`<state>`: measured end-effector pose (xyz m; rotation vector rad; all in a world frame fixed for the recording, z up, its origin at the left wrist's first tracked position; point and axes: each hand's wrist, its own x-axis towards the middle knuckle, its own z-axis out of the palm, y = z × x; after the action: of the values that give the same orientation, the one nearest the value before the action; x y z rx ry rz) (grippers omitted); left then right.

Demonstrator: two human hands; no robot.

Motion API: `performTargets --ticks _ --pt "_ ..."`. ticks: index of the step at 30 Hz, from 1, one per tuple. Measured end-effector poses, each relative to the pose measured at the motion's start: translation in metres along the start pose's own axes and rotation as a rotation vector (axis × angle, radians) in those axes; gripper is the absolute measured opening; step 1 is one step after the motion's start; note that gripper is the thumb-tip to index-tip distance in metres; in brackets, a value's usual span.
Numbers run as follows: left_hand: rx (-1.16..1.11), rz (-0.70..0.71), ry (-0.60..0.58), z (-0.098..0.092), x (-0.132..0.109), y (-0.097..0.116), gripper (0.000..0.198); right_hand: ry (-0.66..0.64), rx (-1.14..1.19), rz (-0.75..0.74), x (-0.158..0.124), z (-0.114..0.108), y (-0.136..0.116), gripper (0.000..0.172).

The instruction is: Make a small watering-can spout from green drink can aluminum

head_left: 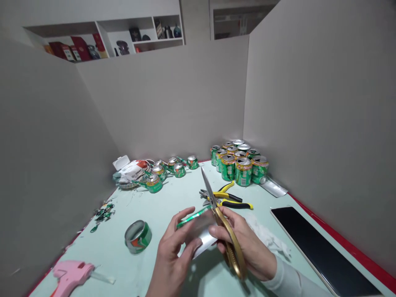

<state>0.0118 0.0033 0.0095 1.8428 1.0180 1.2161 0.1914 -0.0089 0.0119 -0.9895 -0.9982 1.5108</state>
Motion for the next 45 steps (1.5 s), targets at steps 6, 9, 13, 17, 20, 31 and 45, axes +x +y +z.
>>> performTargets --ticks 6,9,13,17,20,31,45 --pt "-0.205 -0.241 0.029 0.001 0.005 0.001 0.062 -0.034 -0.038 -0.017 -0.001 0.004 -0.003 0.042" --pt "-0.223 -0.274 0.064 -0.001 0.006 -0.001 0.069 -0.033 -0.050 -0.037 -0.003 0.004 -0.007 0.040" --pt "-0.139 -0.209 0.205 -0.010 0.009 0.001 0.069 0.004 -0.189 -0.029 -0.013 0.003 -0.016 0.040" --pt "-0.107 -0.170 0.365 -0.021 0.010 0.008 0.069 0.006 -0.322 -0.044 -0.021 0.003 -0.023 0.040" --pt "-0.120 -0.156 0.445 -0.025 0.009 0.010 0.073 -0.080 -0.483 -0.117 -0.019 0.000 -0.019 0.026" --pt "-0.095 -0.112 0.411 -0.025 0.007 0.010 0.071 -0.145 -0.784 -0.128 -0.017 -0.001 -0.016 0.024" --pt "0.023 -0.153 0.391 -0.022 0.006 0.011 0.067 -0.171 -0.879 -0.103 -0.012 -0.004 -0.011 0.022"
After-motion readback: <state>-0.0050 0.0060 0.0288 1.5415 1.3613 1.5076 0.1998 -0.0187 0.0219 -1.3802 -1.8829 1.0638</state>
